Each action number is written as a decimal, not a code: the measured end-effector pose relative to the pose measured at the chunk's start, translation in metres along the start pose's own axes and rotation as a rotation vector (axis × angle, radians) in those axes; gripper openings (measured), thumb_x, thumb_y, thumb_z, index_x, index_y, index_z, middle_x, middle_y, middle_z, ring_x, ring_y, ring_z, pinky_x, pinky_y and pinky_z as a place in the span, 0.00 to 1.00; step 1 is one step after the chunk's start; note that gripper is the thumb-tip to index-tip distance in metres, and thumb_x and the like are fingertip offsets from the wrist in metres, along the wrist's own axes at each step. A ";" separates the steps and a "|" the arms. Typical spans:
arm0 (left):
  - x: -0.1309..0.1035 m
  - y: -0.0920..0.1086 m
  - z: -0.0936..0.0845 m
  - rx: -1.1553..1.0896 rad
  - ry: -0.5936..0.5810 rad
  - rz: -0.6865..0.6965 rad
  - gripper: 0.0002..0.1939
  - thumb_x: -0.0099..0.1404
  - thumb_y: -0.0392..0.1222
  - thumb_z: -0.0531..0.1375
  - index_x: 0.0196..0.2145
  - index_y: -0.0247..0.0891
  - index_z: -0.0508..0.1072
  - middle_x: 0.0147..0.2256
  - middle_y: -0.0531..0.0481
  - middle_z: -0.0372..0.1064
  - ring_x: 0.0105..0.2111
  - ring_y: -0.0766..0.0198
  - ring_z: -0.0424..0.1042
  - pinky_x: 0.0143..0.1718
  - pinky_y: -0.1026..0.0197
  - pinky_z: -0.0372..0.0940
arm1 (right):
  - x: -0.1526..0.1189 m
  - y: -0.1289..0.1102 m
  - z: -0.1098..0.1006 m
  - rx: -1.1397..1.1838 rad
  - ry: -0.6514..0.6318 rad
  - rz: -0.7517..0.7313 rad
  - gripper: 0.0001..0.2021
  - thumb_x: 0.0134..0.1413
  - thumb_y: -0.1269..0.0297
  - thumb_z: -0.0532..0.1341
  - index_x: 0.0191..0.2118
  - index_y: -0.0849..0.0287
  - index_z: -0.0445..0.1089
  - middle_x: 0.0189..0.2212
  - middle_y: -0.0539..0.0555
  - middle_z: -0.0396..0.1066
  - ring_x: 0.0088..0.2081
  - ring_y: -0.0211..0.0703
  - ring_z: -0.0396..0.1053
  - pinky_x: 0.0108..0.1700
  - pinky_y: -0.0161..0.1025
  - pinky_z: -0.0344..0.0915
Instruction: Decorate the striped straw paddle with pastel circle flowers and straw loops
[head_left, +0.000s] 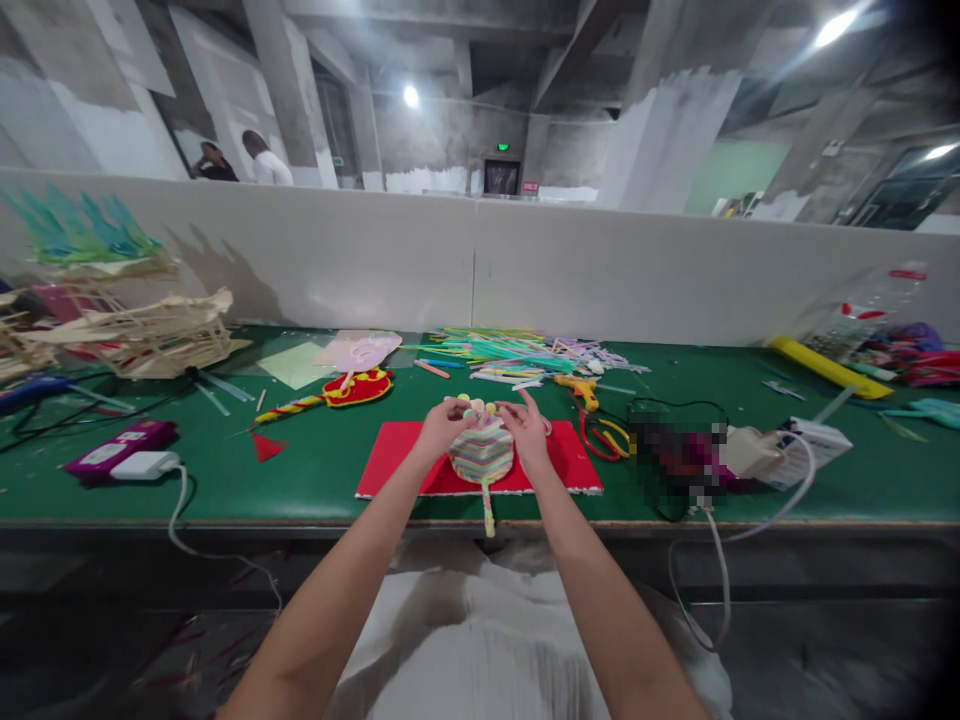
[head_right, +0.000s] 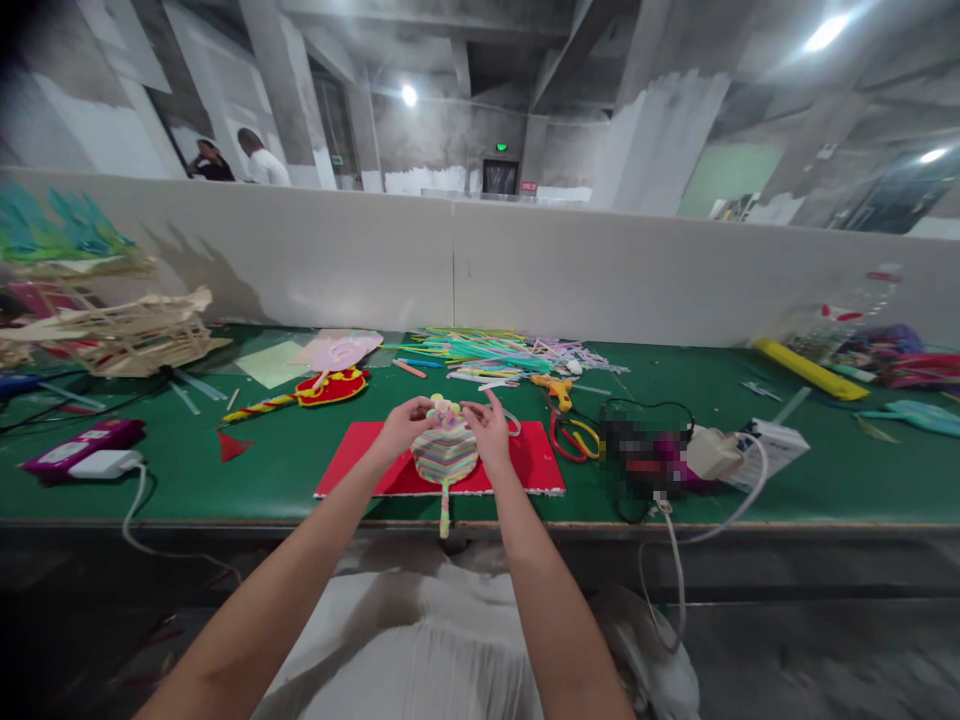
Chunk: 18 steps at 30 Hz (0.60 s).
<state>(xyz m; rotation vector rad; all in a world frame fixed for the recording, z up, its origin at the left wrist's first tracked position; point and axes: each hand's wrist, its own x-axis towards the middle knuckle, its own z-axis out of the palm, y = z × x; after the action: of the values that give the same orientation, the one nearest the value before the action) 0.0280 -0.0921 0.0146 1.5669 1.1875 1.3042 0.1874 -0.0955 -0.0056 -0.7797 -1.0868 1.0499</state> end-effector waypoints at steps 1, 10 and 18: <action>-0.001 0.002 0.002 0.030 0.080 0.033 0.15 0.49 0.46 0.63 0.32 0.34 0.69 0.29 0.49 0.70 0.29 0.65 0.69 0.31 0.63 0.64 | 0.000 0.000 0.001 0.002 0.011 -0.011 0.34 0.43 0.60 0.63 0.57 0.55 0.51 0.36 0.54 0.73 0.37 0.42 0.70 0.36 0.38 0.67; -0.017 0.006 0.026 0.183 0.056 0.338 0.13 0.55 0.36 0.58 0.40 0.38 0.68 0.41 0.46 0.65 0.38 0.64 0.68 0.41 0.60 0.64 | -0.004 0.001 0.006 0.123 -0.142 0.061 0.40 0.37 0.64 0.66 0.58 0.52 0.48 0.41 0.53 0.72 0.41 0.41 0.70 0.46 0.42 0.65; -0.014 -0.014 0.022 -0.055 0.196 0.163 0.15 0.58 0.44 0.56 0.42 0.36 0.68 0.39 0.45 0.68 0.38 0.62 0.69 0.38 0.60 0.65 | -0.001 -0.001 0.002 0.028 0.010 0.111 0.40 0.39 0.57 0.64 0.59 0.55 0.48 0.25 0.46 0.70 0.30 0.38 0.71 0.32 0.36 0.69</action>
<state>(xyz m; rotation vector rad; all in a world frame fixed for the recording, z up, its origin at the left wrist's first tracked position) 0.0460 -0.1018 -0.0065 1.5505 1.1495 1.6142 0.1861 -0.0965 -0.0041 -0.8300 -1.0276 1.1508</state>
